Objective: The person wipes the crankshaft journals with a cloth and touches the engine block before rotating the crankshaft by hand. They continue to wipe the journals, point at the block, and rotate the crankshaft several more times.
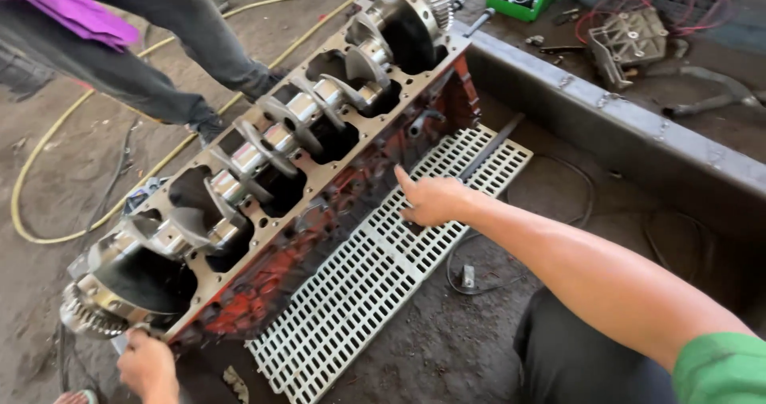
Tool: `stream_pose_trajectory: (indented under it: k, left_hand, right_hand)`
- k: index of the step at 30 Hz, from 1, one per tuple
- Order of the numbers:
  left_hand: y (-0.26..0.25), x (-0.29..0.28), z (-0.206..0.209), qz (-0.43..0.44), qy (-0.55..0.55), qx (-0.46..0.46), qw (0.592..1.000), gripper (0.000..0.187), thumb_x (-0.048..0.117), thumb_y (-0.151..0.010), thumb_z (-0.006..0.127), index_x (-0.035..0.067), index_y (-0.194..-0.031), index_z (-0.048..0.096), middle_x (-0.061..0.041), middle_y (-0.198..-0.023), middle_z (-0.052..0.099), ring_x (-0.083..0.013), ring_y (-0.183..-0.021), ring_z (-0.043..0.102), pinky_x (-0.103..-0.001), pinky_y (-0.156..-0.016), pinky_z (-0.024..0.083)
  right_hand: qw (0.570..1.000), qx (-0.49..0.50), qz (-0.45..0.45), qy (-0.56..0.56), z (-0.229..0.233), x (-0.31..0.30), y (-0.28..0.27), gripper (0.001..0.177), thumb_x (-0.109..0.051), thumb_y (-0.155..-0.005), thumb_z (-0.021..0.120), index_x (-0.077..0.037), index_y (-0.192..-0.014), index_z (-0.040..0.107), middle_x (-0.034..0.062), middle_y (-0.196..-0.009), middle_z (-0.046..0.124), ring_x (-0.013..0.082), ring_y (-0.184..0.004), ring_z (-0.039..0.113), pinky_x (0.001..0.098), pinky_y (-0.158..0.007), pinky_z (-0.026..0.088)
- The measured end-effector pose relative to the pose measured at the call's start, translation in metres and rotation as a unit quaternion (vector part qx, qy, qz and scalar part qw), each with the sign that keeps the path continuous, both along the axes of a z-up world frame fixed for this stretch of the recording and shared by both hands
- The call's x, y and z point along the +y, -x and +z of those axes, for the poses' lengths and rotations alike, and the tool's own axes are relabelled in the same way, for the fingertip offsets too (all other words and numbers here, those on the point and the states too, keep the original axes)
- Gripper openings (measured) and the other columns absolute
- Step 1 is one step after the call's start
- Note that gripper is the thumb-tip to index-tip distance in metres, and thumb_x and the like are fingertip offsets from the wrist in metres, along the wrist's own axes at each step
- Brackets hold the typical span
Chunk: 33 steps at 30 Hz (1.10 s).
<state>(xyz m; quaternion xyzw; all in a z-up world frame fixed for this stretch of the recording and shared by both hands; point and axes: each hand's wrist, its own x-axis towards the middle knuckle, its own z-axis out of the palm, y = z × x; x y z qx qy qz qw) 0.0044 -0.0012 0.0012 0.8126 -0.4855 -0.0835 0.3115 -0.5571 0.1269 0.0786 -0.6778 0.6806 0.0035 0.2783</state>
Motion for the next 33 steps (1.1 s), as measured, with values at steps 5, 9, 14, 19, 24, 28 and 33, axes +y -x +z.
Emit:
stream_pose_trajectory:
  k: [5,9,14,19,24,28,33]
  left_hand:
    - [0.021,0.019,0.02,0.025,0.013,0.046,0.999,0.061,0.05,-0.11,0.041,-0.002,-0.122,0.071,-0.034,-0.119,0.065,-0.0542,-0.116,0.057,-0.057,-0.1,0.042]
    - [0.02,0.018,0.016,0.033,0.033,0.058,0.997,0.057,0.048,-0.107,0.043,0.001,-0.12,0.072,-0.031,-0.117,0.067,-0.0502,-0.114,0.059,-0.055,-0.098,0.044]
    - [0.02,0.008,0.01,0.083,0.017,0.025,0.996,0.064,0.052,-0.113,0.048,-0.007,-0.116,0.072,-0.036,-0.11,0.067,-0.053,-0.109,0.062,-0.056,-0.097,0.046]
    - [0.027,0.017,0.02,0.075,0.029,0.075,0.994,0.058,0.049,-0.106,0.046,-0.001,-0.118,0.071,-0.03,-0.114,0.068,-0.0482,-0.111,0.062,-0.054,-0.097,0.047]
    - [0.025,0.018,0.022,0.038,0.024,0.067,0.997,0.062,0.05,-0.11,0.043,-0.005,-0.121,0.069,-0.034,-0.118,0.065,-0.0522,-0.114,0.058,-0.056,-0.098,0.043]
    - [0.013,0.014,0.013,0.032,0.013,0.056,0.998,0.065,0.05,-0.111,0.041,-0.008,-0.121,0.069,-0.035,-0.119,0.065,-0.0532,-0.116,0.058,-0.055,-0.101,0.042]
    - [0.016,0.016,0.011,0.03,0.008,0.069,0.997,0.064,0.051,-0.109,0.04,-0.005,-0.121,0.07,-0.035,-0.119,0.065,-0.0523,-0.117,0.058,-0.054,-0.103,0.042]
  right_hand:
    - [0.913,-0.079,-0.274,0.292,0.026,-0.006,0.016,0.098,-0.034,-0.094,0.063,0.007,-0.158,0.001,0.02,-0.101,0.073,0.0415,-0.09,0.07,0.0547,-0.081,0.053]
    - [0.854,-0.132,-0.345,0.366,0.028,-0.008,0.039,0.097,-0.03,-0.093,0.063,0.007,-0.157,0.0,0.0106,-0.1,0.078,0.0363,-0.091,0.073,0.0525,-0.084,0.054]
    - [0.948,-0.099,-0.198,0.227,0.04,0.007,0.026,0.052,-0.034,-0.099,0.06,-0.007,-0.142,0.052,0.0138,-0.105,0.079,0.036,-0.097,0.073,0.0501,-0.086,0.056]
    - [0.992,-0.055,0.113,-0.033,-0.03,-0.004,0.016,0.064,-0.045,-0.096,0.064,-0.003,-0.142,0.048,0.0183,-0.136,0.064,0.0364,-0.113,0.066,0.0466,-0.099,0.05]
    - [0.988,-0.007,0.133,-0.08,-0.034,-0.007,0.008,0.07,-0.045,-0.094,0.062,-0.008,-0.151,0.044,0.0203,-0.131,0.066,0.0367,-0.12,0.063,0.0464,-0.1,0.05]
    - [0.992,-0.021,0.109,-0.053,-0.033,-0.007,0.008,0.07,-0.044,-0.093,0.062,-0.009,-0.151,0.045,0.0196,-0.125,0.071,0.0363,-0.117,0.066,0.0457,-0.099,0.051]
    - [0.992,-0.019,0.101,-0.068,-0.037,-0.005,0.008,0.068,-0.043,-0.092,0.065,-0.01,-0.149,0.048,0.0193,-0.125,0.07,0.0358,-0.116,0.066,0.0461,-0.098,0.051]
